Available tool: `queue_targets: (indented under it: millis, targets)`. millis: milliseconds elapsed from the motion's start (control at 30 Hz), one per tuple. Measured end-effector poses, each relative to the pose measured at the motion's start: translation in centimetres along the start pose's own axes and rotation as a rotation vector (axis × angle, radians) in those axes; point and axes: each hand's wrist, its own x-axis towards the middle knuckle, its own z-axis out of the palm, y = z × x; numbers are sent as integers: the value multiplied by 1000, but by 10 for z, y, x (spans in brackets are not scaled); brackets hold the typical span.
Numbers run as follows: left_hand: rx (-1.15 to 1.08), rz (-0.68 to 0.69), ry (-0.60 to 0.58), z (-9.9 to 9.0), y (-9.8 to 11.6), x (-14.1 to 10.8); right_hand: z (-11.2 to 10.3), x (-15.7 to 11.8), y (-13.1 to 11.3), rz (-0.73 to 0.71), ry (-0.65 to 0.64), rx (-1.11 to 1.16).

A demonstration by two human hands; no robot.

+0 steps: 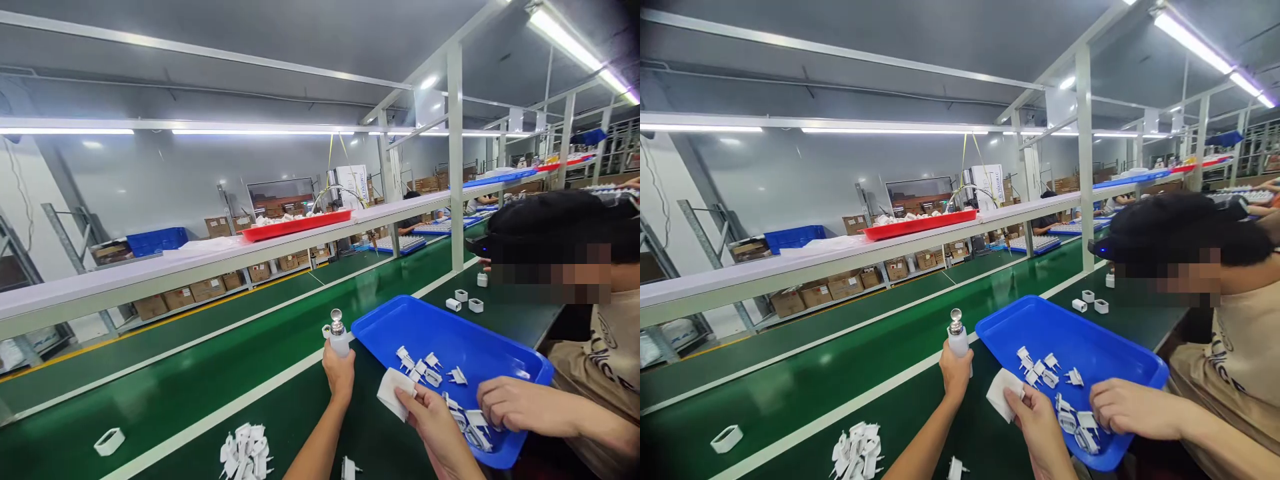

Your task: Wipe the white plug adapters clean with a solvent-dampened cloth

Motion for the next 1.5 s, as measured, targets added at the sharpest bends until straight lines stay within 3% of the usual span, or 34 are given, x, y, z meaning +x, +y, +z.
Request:
queue_targets:
  millis: [167,300,467,600,967,1500]
  targets:
    - [52,248,27,-19,5,1,-8,35,8,-7,129,75]
    - [160,539,33,-39,11,6,2,59,9,-11,148,170]
    - [356,924,0,-57,17,14,26,63,5,-12,92,312]
    - [484,1093,68,-66,22,18,35,59,3,19,123,409]
    - [657,1242,213,-79,38,21,42,53,-5,81,128,459]
    - [691,1302,171,-83,44,25,43,53,-4,93,143,462]
